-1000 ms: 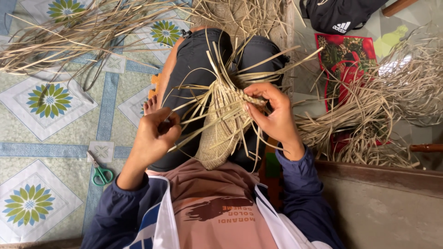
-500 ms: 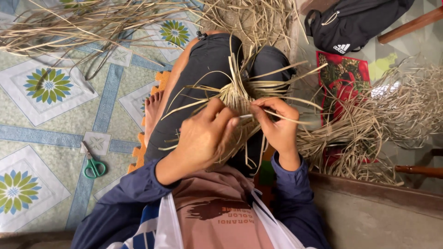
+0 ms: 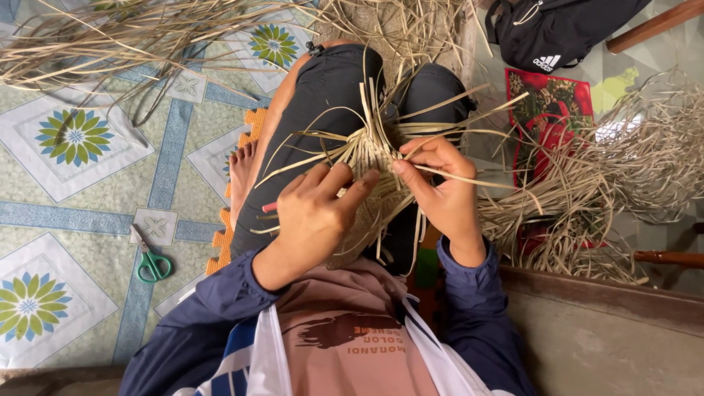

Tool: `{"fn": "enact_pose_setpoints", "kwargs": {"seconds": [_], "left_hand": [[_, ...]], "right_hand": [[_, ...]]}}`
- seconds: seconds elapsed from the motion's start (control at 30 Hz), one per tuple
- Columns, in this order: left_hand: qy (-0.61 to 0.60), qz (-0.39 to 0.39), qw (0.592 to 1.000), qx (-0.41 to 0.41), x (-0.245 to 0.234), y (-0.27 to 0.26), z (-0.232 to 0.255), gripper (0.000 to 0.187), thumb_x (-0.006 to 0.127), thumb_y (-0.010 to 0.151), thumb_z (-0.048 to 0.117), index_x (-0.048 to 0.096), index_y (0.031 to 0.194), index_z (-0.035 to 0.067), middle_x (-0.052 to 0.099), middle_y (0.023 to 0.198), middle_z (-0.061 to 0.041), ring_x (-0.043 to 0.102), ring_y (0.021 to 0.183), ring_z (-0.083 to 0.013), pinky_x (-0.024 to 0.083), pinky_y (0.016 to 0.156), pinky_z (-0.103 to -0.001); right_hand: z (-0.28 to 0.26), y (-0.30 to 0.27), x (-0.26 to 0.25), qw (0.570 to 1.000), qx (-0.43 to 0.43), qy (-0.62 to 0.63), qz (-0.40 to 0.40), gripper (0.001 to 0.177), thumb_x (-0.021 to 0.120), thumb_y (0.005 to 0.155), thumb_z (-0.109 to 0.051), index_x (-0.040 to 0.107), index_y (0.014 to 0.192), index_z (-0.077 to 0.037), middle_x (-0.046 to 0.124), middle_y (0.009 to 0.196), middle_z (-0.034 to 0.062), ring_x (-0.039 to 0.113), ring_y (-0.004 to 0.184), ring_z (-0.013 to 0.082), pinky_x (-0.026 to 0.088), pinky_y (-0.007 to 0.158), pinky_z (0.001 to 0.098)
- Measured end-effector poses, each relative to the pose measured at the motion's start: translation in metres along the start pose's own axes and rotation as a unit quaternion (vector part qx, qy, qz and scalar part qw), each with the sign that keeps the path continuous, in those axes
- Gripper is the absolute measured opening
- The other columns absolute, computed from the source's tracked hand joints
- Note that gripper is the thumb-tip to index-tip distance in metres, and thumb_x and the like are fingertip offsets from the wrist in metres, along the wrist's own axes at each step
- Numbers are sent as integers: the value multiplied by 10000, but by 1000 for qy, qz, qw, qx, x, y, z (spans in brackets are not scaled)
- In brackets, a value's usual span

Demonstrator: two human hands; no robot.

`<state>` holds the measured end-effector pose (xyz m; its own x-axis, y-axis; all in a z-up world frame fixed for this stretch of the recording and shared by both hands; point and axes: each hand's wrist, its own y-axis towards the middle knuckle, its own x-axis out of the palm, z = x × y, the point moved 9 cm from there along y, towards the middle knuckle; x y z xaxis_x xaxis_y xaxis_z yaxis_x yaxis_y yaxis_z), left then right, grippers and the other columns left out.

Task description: Weaving dried plant fibers to create a cylindrical object, focusing on tucking in loose ends.

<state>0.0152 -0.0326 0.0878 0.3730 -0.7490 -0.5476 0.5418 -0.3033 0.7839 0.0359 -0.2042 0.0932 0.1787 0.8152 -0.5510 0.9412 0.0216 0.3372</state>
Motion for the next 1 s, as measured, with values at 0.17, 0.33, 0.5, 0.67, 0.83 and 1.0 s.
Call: {"fn": "enact_pose_setpoints", "kwargs": {"seconds": [0.17,0.33,0.5,0.67,0.83,1.0], "left_hand": [[31,19,999,14,-7,5,5,173,592,966,104,727,1018,200,485,815,-2,532,712,-195,458,609,-266],[20,19,999,30,-8,5,9,151,616,980,94,725,936,189,524,794,-8,535,718,-206,452,635,-267],[-180,45,982,-30,8,-1,-18,209,582,984,38,765,969,137,512,760,-23,555,702,-244,510,649,-297],[-368,95,917,-125,25,-9,-26,187,603,985,-24,767,998,65,514,731,-80,562,670,-326,537,650,-370],[-404,86,896,-162,30,-14,-26,227,574,986,-29,763,1071,66,537,854,-85,575,696,-258,517,666,-324],[-315,88,942,-81,9,16,-24,242,736,940,48,711,1181,47,599,946,-119,606,839,-360,513,763,-438]], "right_hand": [[-3,1,0,1000,-9,-11,5,87,779,934,-9,711,957,41,758,886,105,622,676,51,525,558,238],[-5,2,0,1000,-16,-13,1,72,770,943,-2,723,924,50,752,893,130,643,624,92,504,527,250],[13,3,1,999,13,36,5,124,783,930,-23,709,1019,18,738,844,83,629,678,59,464,549,207],[20,3,5,995,42,86,-1,164,763,940,-36,674,1077,-10,742,779,38,544,617,-5,422,581,147],[40,-6,0,996,27,75,37,118,686,998,-43,727,1101,-5,759,879,79,640,819,63,539,754,244],[4,-3,4,998,-40,1,38,116,729,967,-5,746,1080,12,770,866,132,753,850,201,580,757,306]]}}
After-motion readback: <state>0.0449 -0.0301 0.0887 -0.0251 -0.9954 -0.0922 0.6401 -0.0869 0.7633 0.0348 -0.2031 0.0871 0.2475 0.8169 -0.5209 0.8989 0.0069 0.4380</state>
